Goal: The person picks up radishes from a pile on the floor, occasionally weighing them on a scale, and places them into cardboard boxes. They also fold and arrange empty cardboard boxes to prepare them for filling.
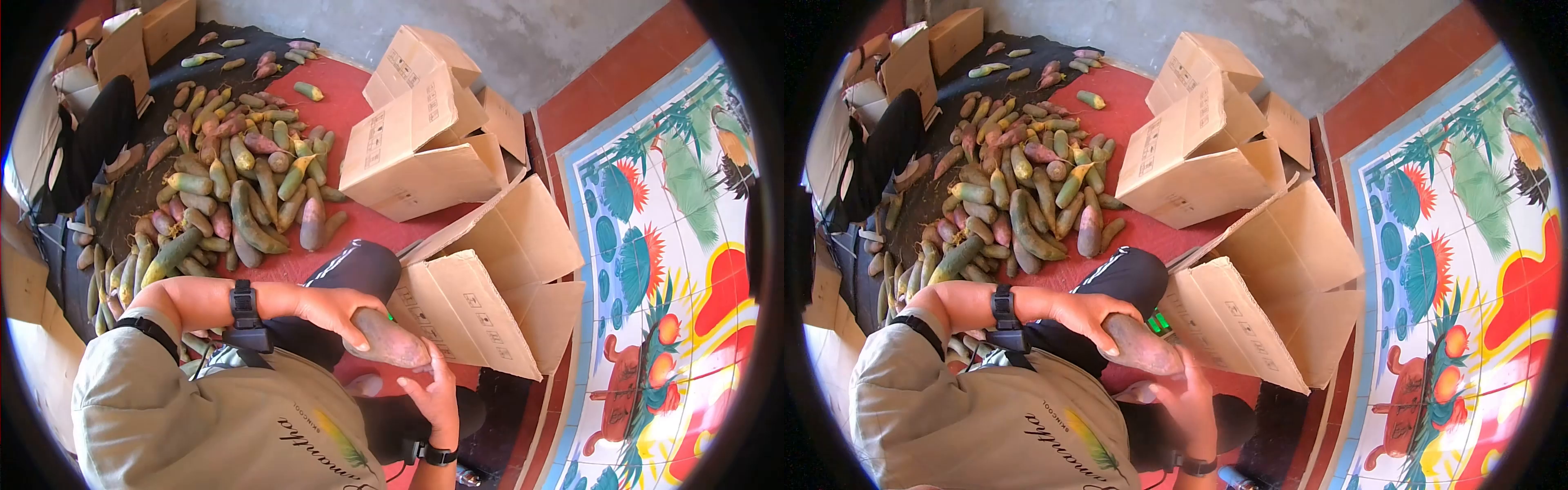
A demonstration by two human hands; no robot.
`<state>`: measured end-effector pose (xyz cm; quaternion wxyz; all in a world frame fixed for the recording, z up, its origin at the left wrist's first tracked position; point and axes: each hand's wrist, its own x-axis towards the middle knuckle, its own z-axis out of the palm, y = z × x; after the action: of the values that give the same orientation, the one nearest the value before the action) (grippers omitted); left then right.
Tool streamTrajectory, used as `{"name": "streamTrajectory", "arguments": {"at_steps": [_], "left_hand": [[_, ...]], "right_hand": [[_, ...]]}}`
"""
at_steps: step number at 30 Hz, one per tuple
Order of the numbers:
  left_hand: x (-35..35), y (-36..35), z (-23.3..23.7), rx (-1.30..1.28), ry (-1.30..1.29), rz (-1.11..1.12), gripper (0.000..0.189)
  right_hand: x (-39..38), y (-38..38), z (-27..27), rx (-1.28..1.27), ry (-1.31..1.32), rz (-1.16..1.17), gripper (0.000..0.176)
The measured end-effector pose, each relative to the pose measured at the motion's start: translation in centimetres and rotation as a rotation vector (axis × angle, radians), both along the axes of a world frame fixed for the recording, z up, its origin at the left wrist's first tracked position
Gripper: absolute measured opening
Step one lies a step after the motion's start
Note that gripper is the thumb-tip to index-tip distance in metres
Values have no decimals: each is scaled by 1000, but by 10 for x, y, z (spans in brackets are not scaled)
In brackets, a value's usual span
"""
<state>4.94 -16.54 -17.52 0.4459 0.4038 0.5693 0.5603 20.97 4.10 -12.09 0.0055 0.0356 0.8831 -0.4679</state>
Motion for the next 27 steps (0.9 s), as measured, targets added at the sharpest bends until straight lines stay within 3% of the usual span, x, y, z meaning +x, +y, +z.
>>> {"name": "streamTrajectory", "arguments": {"at_steps": [6,9,13,15,16,21,24,25,27], "left_hand": [[4,4,13,2,-53,-30,61],[7,7,8,52,4,-51,62],[7,7,11,104,77,-36,64],[6,6,14,216,-197,2,63],[0,3,13,193,-211,-27,61],[-25,-23,-21,104,-110,231,37],[-36,-44,-51,57,-47,438,24],[-40,-52,-68,45,-28,513,23],[-48,-70,-99,-100,119,590,22]], "right_hand": [[-2,-6,2,-232,12,-52,64],[-3,-1,-1,-82,49,-34,61],[0,2,-3,-68,68,-77,59],[3,1,10,-86,91,-131,59],[5,4,15,-24,154,-129,59],[15,19,57,16,490,-428,57],[10,38,72,186,796,-621,55],[7,41,78,364,853,-681,51],[3,48,86,512,812,-793,46]]}}
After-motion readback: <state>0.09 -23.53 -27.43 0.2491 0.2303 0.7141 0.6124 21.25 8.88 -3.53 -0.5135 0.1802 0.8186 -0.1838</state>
